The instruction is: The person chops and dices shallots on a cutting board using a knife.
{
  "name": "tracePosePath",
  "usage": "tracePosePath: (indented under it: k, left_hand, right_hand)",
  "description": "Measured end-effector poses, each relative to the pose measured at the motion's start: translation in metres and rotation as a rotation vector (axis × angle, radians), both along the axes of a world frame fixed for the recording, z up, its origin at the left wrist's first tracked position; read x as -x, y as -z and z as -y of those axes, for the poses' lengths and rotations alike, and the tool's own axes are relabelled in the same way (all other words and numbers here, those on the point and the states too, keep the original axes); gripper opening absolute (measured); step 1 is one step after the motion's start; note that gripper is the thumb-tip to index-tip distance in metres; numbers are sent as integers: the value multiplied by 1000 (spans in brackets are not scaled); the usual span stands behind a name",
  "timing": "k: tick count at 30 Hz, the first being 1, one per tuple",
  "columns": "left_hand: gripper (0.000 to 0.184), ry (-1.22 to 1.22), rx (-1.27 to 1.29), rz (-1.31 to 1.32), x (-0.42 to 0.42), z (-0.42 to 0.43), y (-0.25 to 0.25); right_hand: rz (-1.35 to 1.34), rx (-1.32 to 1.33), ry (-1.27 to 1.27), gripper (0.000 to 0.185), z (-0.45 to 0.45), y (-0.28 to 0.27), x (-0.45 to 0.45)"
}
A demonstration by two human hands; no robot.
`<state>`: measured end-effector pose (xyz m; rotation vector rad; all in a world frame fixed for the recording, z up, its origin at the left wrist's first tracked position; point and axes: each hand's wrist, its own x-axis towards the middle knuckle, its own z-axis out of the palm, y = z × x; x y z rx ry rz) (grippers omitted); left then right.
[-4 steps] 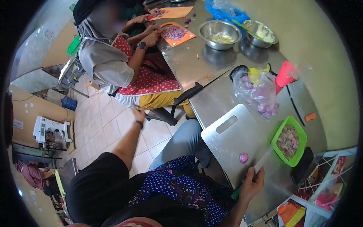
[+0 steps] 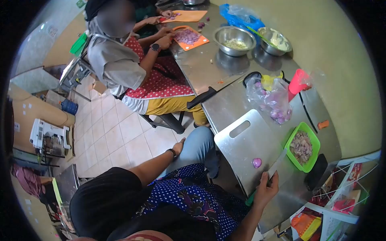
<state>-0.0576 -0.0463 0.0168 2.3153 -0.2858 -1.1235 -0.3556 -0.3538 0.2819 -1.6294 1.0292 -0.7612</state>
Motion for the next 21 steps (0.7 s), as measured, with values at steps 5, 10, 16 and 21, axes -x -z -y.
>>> tracePosePath:
  k: [5, 10, 16, 21]
  left_hand:
    - [68, -142, -7, 16, -11, 1, -27]
    - [73, -175, 89, 82, 5, 11, -30]
    - [80, -157, 110, 182, 11, 4, -23]
    - [86, -341, 195, 5, 14, 7, -30]
  right_hand:
    - [93, 23, -59, 33, 4, 15, -5]
    - [39, 22, -54, 35, 10, 16, -4]
    - [32, 47, -58, 34, 11, 18, -4]
    - [195, 49, -48, 31, 18, 36, -7]
